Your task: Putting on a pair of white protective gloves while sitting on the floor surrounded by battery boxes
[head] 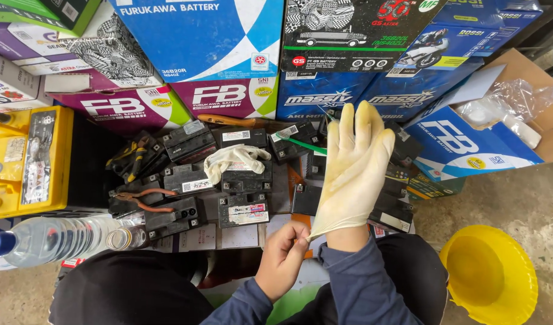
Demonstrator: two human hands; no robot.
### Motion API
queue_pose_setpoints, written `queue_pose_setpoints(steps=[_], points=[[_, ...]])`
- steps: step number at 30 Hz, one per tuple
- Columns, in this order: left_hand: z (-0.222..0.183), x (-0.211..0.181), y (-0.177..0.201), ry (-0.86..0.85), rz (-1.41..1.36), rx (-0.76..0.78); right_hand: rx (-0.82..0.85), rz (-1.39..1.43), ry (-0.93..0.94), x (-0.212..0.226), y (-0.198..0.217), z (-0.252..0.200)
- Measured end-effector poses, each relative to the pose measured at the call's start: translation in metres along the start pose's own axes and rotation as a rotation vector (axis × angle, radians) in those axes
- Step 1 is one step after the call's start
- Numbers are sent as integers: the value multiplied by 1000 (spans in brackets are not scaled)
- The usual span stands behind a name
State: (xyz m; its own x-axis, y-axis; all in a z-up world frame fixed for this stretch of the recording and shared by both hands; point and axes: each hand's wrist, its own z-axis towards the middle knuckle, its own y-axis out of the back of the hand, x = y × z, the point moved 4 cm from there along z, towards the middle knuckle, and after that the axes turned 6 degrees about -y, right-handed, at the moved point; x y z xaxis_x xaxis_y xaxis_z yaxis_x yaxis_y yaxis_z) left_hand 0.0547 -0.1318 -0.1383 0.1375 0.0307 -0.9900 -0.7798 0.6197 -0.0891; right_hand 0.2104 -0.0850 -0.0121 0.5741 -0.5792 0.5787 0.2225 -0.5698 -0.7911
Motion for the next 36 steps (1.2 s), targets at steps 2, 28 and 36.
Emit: queue_pose_setpoints(steps=[2,28,36], points=[[-1,7,-2,-24,64,40,67,-316,154,9,-17,-12],[10,-114,-25,-583,427,38,551,-206,-402,-15,-20,-13],[46,-154,36,-438,386,-119,730,-580,-392,-9,-41,-39]])
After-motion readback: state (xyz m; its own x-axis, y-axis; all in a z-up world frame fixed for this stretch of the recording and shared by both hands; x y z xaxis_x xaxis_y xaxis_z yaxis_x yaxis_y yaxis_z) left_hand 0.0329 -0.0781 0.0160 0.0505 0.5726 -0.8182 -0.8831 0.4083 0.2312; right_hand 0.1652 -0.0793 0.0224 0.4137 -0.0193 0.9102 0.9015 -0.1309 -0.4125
